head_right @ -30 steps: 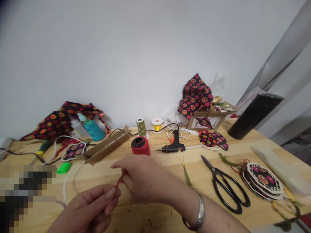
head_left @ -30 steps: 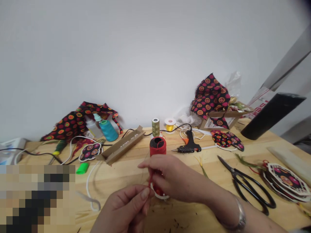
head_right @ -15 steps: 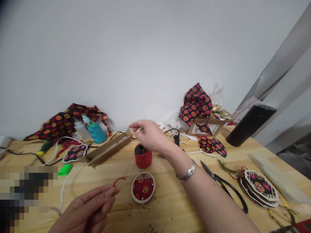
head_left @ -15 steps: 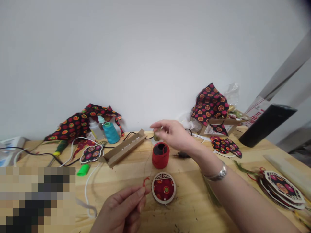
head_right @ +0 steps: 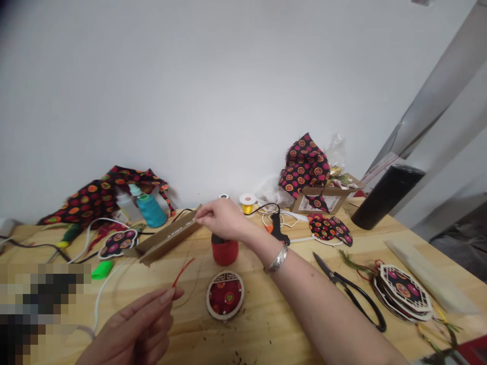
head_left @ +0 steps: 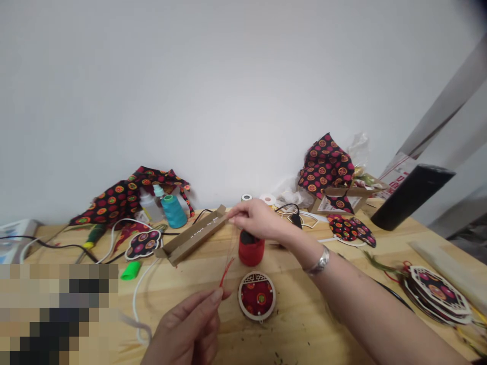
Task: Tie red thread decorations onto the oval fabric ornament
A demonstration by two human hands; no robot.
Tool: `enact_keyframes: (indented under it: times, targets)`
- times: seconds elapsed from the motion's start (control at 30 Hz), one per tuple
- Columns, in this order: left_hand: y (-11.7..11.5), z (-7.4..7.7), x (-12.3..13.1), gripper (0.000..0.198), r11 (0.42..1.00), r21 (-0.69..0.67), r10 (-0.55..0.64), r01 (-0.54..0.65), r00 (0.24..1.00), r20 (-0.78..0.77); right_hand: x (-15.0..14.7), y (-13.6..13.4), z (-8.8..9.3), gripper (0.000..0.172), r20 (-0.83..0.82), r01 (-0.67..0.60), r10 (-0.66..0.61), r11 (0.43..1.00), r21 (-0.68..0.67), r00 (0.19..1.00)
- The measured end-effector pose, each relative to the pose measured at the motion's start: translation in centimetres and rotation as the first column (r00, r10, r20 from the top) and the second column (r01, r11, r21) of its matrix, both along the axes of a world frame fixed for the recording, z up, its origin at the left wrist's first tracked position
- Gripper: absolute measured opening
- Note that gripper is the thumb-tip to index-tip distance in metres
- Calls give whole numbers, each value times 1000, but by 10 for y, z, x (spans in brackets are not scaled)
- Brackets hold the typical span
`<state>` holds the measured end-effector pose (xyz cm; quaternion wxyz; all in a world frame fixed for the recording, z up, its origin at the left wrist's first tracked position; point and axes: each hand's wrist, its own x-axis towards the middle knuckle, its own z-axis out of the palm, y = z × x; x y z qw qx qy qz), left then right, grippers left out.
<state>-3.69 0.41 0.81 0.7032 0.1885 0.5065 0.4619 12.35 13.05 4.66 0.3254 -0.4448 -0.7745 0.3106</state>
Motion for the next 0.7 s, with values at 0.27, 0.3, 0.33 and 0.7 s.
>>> enact_keyframes:
  times: [0.27, 0.3, 0.33, 0.7]
  targets:
    - [-3, -2, 4, 31, 999, 37, -8, 8, 1000, 11, 27, 16, 14, 21, -187, 184, -187, 982, -37, 964]
    - [-4, -2, 4, 32, 999, 33, -13, 12, 1000, 9, 31, 13, 20, 20, -219, 210, -212, 977, -32, 952]
    - [-4, -3, 4, 33, 999, 26, -18, 18, 1000, 8, 35, 9, 26, 20, -259, 238, -237, 971, -27, 936]
    - [-1, -25, -13, 40, 998, -39, -51, 52, 999, 12, 76, -104, 87, 9, -498, 408, -261, 887, 214, 827]
